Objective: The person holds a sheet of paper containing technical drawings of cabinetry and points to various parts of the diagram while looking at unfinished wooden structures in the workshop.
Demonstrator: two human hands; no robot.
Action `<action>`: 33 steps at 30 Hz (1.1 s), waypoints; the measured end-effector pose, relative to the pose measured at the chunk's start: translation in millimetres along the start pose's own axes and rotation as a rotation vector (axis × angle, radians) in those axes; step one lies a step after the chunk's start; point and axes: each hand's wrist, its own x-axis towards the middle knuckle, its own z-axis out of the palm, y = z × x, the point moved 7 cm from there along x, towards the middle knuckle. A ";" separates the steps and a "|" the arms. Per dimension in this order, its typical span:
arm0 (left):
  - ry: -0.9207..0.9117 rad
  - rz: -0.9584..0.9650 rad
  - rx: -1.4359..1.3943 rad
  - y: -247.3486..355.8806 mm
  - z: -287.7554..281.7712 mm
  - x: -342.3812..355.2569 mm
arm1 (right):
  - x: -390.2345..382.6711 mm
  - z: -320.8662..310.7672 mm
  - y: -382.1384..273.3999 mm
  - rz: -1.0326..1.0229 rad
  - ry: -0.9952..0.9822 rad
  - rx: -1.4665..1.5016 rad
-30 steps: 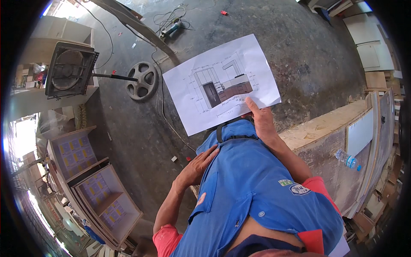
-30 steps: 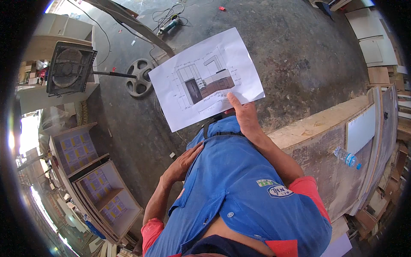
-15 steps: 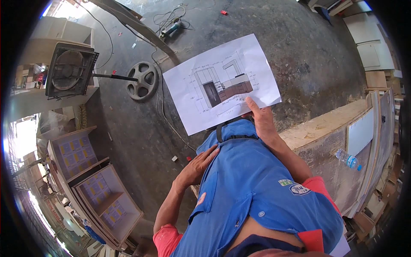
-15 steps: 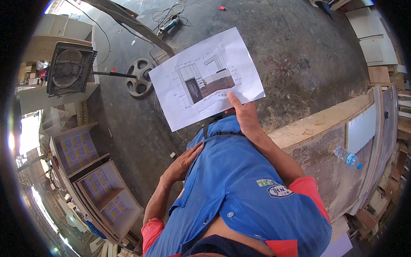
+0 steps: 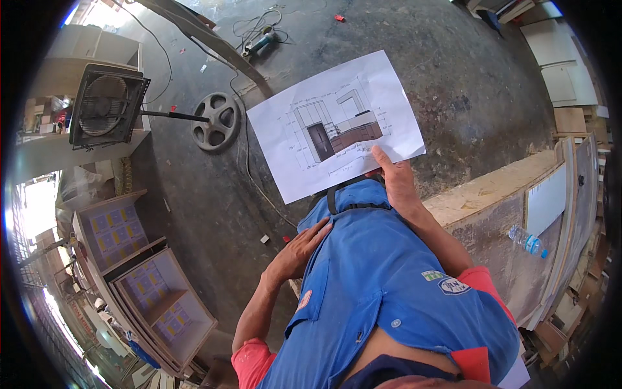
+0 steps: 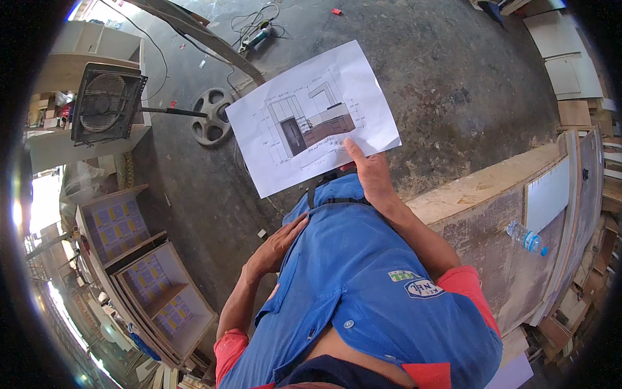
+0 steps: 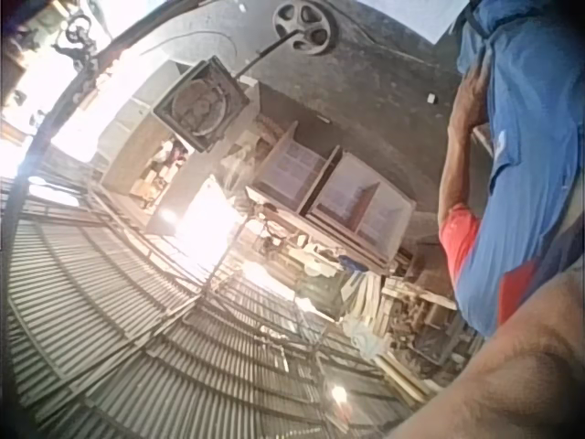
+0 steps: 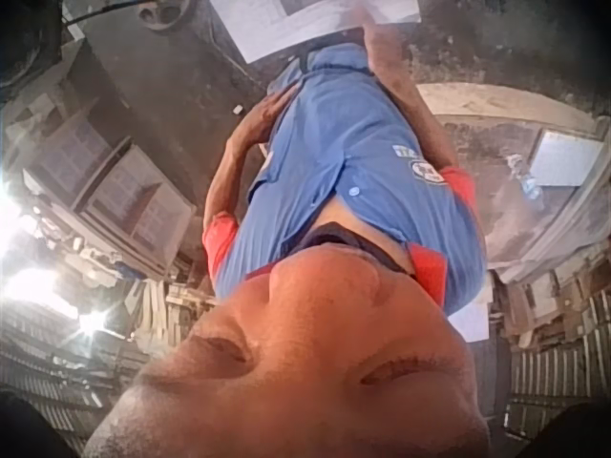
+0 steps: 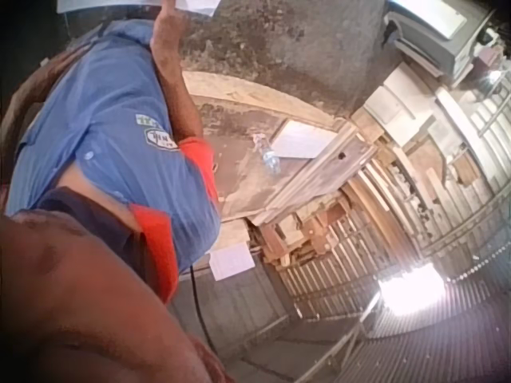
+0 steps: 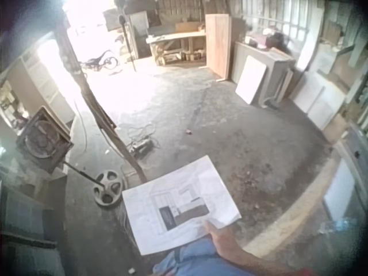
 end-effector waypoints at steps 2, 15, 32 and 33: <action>-0.008 -0.005 -0.023 -0.2 0.2 0.5 | -0.5 0.3 0.6 0.024 -0.011 -0.024; 0.005 0.011 -0.026 2.6 0.4 1.9 | 0.0 1.1 -1.5 0.037 -0.044 -0.057; -0.002 -0.011 -0.029 1.1 2.6 2.3 | 2.3 0.1 -1.5 -0.014 -0.033 -0.025; -0.002 -0.011 -0.029 1.4 2.1 2.4 | 2.5 0.2 -1.2 -0.013 -0.039 -0.024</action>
